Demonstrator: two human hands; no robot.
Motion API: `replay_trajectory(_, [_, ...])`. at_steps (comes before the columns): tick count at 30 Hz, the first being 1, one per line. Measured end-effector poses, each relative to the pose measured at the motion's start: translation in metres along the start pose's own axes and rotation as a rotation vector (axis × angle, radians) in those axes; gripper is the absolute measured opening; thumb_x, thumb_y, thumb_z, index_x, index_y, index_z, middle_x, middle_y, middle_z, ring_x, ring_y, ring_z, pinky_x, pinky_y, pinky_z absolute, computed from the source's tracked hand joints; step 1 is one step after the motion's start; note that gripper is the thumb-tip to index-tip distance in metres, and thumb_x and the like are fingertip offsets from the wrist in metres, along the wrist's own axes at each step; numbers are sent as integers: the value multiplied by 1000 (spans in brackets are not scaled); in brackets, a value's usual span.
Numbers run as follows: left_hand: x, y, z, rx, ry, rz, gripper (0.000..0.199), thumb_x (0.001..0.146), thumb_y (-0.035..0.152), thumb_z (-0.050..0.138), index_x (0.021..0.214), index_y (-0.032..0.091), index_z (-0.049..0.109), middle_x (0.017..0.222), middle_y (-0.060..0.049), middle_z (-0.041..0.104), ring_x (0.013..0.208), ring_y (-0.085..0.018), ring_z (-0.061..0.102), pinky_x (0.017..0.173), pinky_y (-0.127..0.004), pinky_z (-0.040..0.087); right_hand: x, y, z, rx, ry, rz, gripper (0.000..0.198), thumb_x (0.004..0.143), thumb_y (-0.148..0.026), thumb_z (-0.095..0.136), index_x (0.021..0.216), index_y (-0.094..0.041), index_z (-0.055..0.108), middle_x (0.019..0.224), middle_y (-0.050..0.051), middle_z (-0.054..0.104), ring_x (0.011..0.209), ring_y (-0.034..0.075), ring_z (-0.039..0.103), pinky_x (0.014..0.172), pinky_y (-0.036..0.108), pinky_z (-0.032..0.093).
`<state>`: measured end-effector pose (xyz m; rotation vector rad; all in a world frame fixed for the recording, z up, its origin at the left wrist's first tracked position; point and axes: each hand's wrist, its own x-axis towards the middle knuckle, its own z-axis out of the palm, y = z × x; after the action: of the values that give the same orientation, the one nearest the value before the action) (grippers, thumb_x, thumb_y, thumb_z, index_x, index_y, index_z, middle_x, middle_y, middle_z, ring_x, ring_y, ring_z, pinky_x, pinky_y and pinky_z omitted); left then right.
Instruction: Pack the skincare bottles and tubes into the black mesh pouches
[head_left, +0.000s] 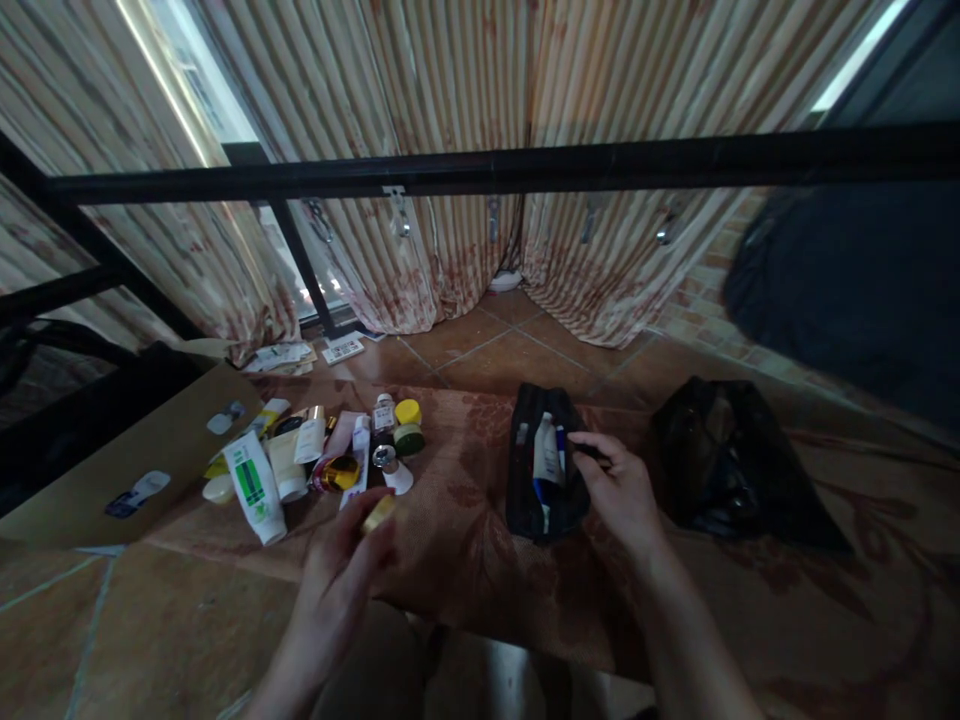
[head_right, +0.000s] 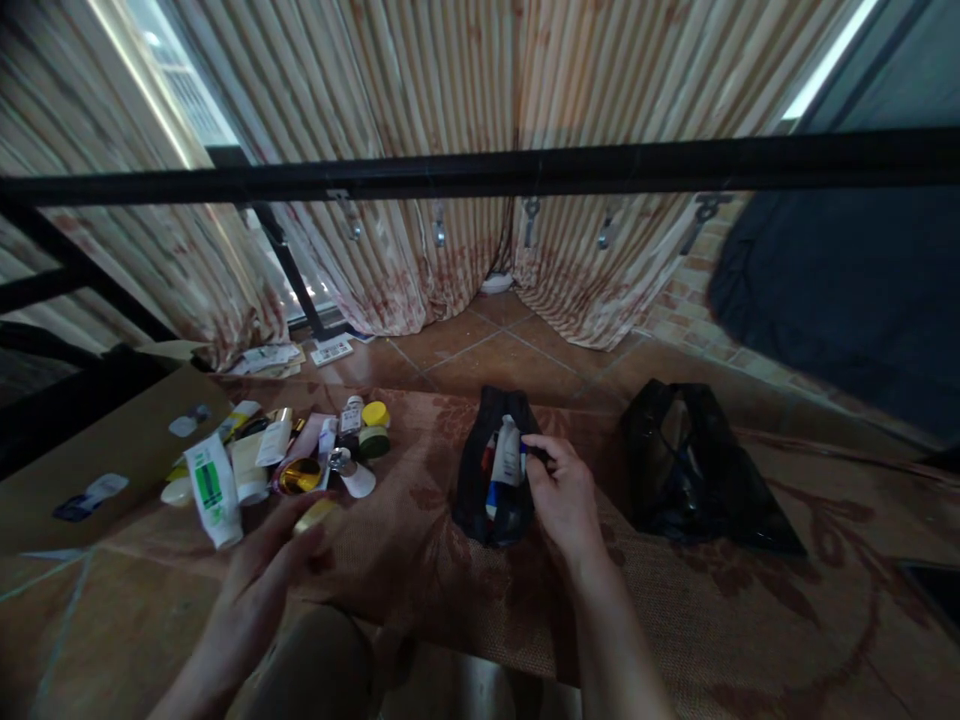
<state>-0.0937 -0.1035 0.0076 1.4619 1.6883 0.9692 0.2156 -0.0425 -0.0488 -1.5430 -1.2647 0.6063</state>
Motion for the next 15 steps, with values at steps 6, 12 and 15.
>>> replay_trajectory(6, [20, 71, 75, -321, -320, 187, 36, 85, 35, 57, 118, 21, 58, 104, -5, 67, 88, -18, 65, 75, -28, 56, 0, -3, -2, 33, -19, -40, 25, 80, -34, 56, 94, -21, 73, 101, 7, 67, 87, 21, 65, 75, 33, 50])
replay_trajectory(12, [55, 104, 127, 27, -455, 418, 37, 85, 24, 56, 122, 21, 55, 106, -6, 68, 87, -18, 67, 82, -31, 55, -1, -8, -4, 61, -46, -52, 24, 80, -30, 55, 94, -21, 71, 96, 6, 66, 89, 21, 64, 77, 33, 49])
replay_trajectory(15, [67, 91, 142, 171, -352, 500, 39, 86, 20, 55, 125, 20, 52, 119, -10, 62, 106, -22, 63, 95, -37, 49, 1, -6, -4, 26, -31, -27, 24, 79, -29, 54, 94, -22, 72, 100, 6, 67, 90, 21, 64, 78, 34, 50])
